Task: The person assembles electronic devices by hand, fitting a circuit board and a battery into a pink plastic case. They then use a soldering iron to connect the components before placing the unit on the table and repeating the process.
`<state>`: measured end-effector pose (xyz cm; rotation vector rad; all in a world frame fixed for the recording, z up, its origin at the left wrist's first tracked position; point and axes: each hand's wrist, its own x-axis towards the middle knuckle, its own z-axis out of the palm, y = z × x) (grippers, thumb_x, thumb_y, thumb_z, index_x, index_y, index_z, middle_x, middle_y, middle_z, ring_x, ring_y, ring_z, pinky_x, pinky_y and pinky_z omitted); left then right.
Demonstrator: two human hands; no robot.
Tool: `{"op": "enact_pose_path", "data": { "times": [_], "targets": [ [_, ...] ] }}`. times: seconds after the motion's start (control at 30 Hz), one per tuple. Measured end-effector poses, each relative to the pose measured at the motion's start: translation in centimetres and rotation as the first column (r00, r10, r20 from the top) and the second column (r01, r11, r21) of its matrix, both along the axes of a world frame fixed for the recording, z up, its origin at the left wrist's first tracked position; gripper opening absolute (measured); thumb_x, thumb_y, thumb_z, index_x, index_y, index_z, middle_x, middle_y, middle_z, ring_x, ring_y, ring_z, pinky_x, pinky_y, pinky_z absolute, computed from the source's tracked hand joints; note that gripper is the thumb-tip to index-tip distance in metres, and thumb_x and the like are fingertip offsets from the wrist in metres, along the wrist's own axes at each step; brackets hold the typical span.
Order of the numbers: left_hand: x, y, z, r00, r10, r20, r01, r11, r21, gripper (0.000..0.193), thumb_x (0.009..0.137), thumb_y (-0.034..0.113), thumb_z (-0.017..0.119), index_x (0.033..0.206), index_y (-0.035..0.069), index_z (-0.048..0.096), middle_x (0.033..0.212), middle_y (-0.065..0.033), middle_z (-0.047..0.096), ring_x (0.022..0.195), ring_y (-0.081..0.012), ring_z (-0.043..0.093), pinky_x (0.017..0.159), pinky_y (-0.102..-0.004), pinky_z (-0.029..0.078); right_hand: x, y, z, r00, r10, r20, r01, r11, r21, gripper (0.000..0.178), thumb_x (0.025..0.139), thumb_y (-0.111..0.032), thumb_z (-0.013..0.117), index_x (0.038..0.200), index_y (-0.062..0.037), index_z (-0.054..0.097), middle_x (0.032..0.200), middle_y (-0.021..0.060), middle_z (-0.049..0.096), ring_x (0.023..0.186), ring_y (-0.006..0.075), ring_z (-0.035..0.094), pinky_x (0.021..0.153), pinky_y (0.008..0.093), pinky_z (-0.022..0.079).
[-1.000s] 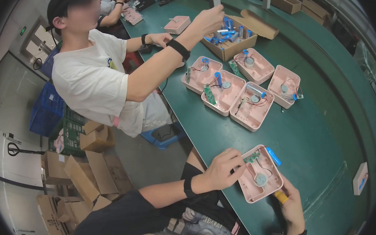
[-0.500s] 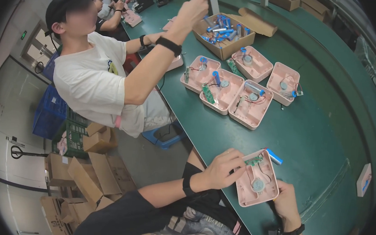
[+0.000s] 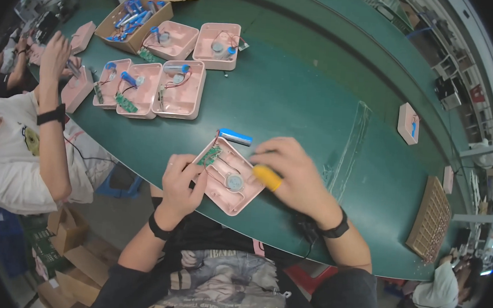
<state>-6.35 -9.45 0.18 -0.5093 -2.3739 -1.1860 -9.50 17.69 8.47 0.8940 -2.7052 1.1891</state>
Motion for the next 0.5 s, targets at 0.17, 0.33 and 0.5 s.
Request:
{"op": "enact_pose_path", "data": {
  "times": [0.17, 0.33, 0.5],
  "targets": [
    [0.3, 0.1, 0.1, 1.0, 0.01, 0.003, -0.01, 1.0, -0.026, 0.009, 0.082, 0.0, 0.075, 0.088, 0.002, 0.068, 0.098, -0.0133, 0.065, 0.084, -0.0319, 0.059, 0.073, -0.0416, 0.048, 1.5, -3.8, 0.2, 0.968, 0.083, -0.236, -0.009, 0.954, 0.299, 0.022, 0.093, -0.016, 0.077, 0.113, -0.0064, 0.078, 0.131, 0.012, 0.069, 0.126, 0.0354, 0.062, 0.103, 0.0468, 0.052],
    [0.3, 0.1, 0.3, 1.0, 0.012, 0.01, -0.012, 0.999, -0.04, 0.009, 0.082, 0.0, 0.075, 0.087, 0.002, 0.068, 0.097, -0.013, 0.065, 0.084, -0.0323, 0.059, 0.074, -0.0417, 0.048, 0.1, -2.9, -1.4, 0.988, 0.079, -0.134, -0.043, 0.966, 0.253, 0.031, 0.092, -0.017, 0.077, 0.121, -0.0056, 0.076, 0.132, 0.0136, 0.068, 0.127, 0.0342, 0.061, 0.107, 0.0442, 0.05],
    [0.1, -0.2, 0.1, 0.999, -0.022, 0.024, 0.023, 1.0, -0.022, 0.01, 0.082, 0.0, 0.076, 0.086, 0.002, 0.067, 0.095, -0.0129, 0.064, 0.084, -0.0327, 0.059, 0.074, -0.0419, 0.049, -6.7, -2.5, -3.1, 0.99, 0.125, -0.061, -0.108, 0.968, 0.228, 0.036, 0.094, -0.016, 0.074, 0.128, -0.0056, 0.073, 0.124, 0.0143, 0.069, 0.116, 0.0341, 0.065, 0.099, 0.0436, 0.054]
  ]
}}
